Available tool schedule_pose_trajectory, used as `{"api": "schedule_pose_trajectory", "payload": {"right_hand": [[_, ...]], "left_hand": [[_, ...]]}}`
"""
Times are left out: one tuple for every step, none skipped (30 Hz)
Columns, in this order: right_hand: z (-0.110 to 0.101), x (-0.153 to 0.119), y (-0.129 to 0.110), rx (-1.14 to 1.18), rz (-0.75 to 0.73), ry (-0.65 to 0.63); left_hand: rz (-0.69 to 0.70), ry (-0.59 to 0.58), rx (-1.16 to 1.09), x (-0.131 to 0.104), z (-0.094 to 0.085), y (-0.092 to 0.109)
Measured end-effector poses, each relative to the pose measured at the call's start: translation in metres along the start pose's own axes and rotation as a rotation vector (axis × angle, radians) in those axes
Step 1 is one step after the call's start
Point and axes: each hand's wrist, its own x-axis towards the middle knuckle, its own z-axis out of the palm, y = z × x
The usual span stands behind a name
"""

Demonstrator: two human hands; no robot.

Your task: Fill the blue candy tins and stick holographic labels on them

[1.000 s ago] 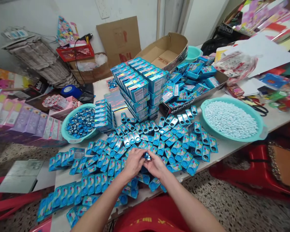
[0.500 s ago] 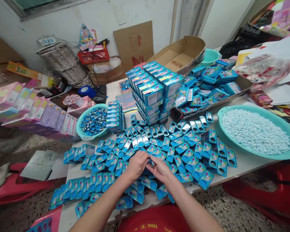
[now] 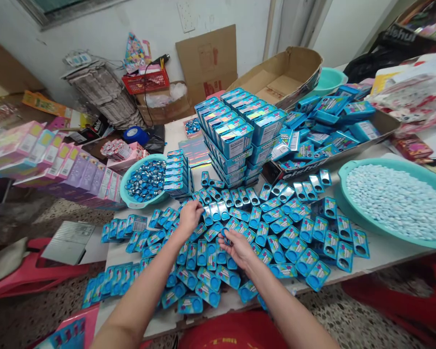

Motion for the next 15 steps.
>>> {"api": "schedule_pose_trajectory", "payload": {"right_hand": [[-0.001, 0.001, -0.002, -0.028, -0.017, 0.009], [-0.002, 0.001, -0.003, -0.053, -0.033, 0.013], [-0.004, 0.002, -0.003, -0.08, -0.047, 0.007], [-0.005, 0.003, -0.003, -0.112, -0.059, -0.006], [-0.007, 0.004, -0.003, -0.152, -0.066, -0.02], [-0.009, 0.006, -0.003, -0.195, -0.067, -0.033], [-0.011, 0.008, -0.004, -0.235, -0.071, -0.036], [-0.011, 0.01, -0.005, -0.27, -0.083, -0.029], [-0.011, 0.013, -0.008, -0.305, -0.105, -0.017], [-0.01, 0.017, -0.012, -0.346, -0.137, -0.007], [-0.007, 0.022, -0.018, -0.415, -0.177, 0.004], [-0.002, 0.028, -0.025, -0.506, -0.22, 0.017], [0.005, 0.036, -0.032, -0.607, -0.261, 0.035], [0.013, 0.044, -0.04, -0.704, -0.292, 0.055], [0.022, 0.054, -0.047, -0.789, -0.316, 0.078]], "left_hand": [[-0.012, -0.049, 0.116, 0.016, -0.005, -0.001], [-0.019, -0.09, 0.195, 0.031, -0.008, -0.002], [-0.023, -0.129, 0.243, 0.044, -0.01, -0.001], [-0.027, -0.159, 0.263, 0.055, -0.012, 0.0], [-0.033, -0.182, 0.271, 0.064, -0.012, 0.001], [-0.038, -0.208, 0.285, 0.07, -0.011, 0.002], [-0.044, -0.233, 0.298, 0.076, -0.01, 0.003], [-0.049, -0.254, 0.309, 0.079, -0.009, 0.004], [-0.055, -0.271, 0.317, 0.081, -0.008, 0.003], [-0.062, -0.283, 0.322, 0.083, -0.006, 0.002], [-0.072, -0.292, 0.324, 0.083, -0.005, 0.001], [-0.082, -0.297, 0.322, 0.083, -0.004, -0.002], [-0.092, -0.3, 0.318, 0.082, -0.003, -0.004], [-0.102, -0.3, 0.311, 0.081, -0.002, -0.006], [-0.109, -0.299, 0.302, 0.08, -0.001, -0.008]]}}
